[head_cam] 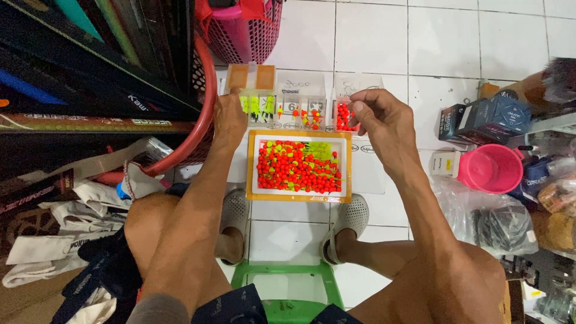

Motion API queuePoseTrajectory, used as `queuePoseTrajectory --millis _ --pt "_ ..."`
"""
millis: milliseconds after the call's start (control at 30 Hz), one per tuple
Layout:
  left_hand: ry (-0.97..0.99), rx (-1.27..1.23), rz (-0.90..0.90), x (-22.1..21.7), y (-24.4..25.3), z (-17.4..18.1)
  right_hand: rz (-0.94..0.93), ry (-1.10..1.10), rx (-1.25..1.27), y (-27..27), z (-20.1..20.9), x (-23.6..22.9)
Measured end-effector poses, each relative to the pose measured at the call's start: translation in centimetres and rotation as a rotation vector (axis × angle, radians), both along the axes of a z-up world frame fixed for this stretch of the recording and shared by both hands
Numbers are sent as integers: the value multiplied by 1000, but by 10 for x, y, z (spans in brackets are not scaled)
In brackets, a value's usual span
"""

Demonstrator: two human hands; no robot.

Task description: A person is sitting on a stool and assembling fishing lures by threading small red and yellow beads onto a line.

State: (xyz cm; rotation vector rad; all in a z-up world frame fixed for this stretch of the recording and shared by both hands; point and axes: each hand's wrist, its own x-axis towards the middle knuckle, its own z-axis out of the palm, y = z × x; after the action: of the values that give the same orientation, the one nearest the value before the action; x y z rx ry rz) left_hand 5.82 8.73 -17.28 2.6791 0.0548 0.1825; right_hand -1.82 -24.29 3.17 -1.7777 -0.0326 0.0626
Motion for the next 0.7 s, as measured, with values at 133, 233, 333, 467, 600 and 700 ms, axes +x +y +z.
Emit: queuePoseTrajectory --millis 133,233,333,467,600,700 --pt "83 153 25 10 -14 -3 31 49 -21 -2 -18 4" --pt "86 55 -88 -6 -44 66 135 57 -213 -8 -43 11" --pt "103 -166 -250 -26 -65 132 254 81 -505 -2 -53 13" --pt "-63 -219 -560 -84 -88 232 402 118 -951 -3 -76 12" --pt "575 -17 -1184 -170 -127 353 612 7 -1136 -7 -120 9" --pt "629 -78 -1156 -173 -136 359 609 -18 -1043 3 -104 5"
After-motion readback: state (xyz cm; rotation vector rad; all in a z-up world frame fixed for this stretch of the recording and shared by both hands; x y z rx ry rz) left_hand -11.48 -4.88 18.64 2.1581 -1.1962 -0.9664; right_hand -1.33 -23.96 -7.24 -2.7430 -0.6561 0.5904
